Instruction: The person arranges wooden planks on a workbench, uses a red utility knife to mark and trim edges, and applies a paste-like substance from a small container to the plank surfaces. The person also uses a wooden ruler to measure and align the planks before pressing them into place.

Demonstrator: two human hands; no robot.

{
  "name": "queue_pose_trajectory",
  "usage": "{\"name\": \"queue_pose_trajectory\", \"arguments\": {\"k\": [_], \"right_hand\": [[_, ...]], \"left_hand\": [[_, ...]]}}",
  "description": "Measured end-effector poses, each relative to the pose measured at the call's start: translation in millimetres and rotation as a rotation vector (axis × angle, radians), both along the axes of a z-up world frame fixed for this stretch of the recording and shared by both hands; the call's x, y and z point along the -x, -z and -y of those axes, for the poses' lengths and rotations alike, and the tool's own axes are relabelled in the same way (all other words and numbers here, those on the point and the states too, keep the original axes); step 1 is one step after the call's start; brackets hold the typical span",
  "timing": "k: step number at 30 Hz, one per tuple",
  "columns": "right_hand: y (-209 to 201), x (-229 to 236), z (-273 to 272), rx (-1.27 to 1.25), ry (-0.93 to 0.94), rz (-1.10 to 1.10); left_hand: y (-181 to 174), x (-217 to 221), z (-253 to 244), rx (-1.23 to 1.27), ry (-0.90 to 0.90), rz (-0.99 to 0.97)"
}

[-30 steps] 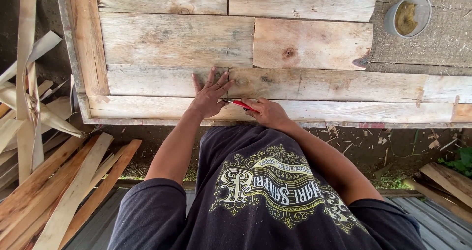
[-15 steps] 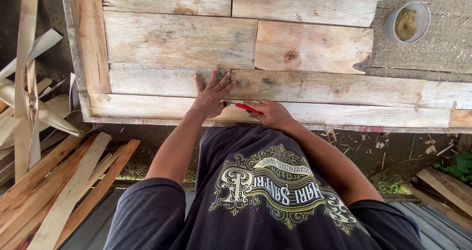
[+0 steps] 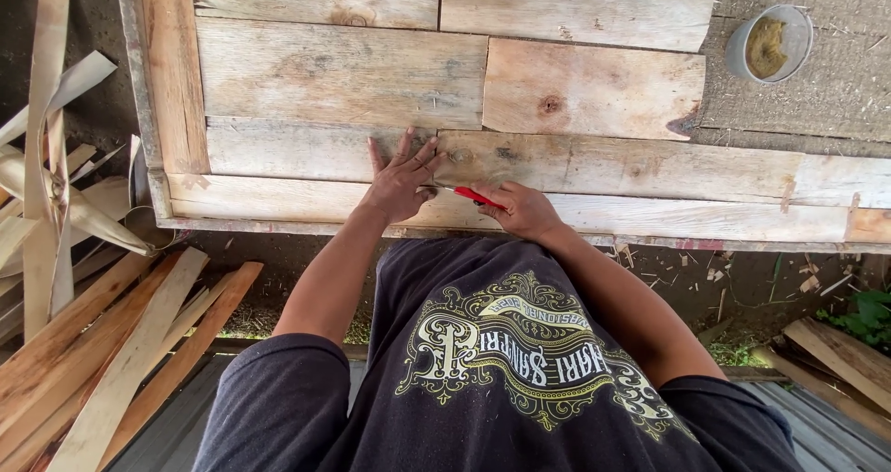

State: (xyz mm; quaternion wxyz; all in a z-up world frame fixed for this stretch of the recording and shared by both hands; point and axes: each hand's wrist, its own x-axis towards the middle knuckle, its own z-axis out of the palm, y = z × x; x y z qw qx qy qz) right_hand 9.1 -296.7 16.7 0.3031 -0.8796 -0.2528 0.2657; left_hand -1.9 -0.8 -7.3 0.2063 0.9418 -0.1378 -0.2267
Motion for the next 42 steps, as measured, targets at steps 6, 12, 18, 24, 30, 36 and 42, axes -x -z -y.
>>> {"name": "queue_pose_trajectory", "arguments": {"k": [6,12,18,24,30,36,42], "right_hand": [[-13,-2,-10,0.005,-0.039,-0.027],[-6,-5,-6,-0.033,-0.038,-0.029],[-1,-10,9,-0.052,0.021,0.047],[13,-18,16,-0.124,0.217,0.028],[11,-22,17,-0.146,0.216,-0.032],[-1,-22,13,-0.194,0.244,0.032],[-22,-30,-27,-0.277,0.296,0.106]], "left_hand": [[-2,-2,0,0.001,-0.003,-0.029],[6,0,-2,0.014,0.002,-0.002],[17,2,-1,0.028,-0.028,0.032],[13,0,2,-0.050,-0.001,0.008],[-20,-2,12,-0.127,0.001,-0.025],[-25,-7,14,-0.259,0.066,-0.105],[-43,-5,9,-0.274,0.120,-0.055]]}}
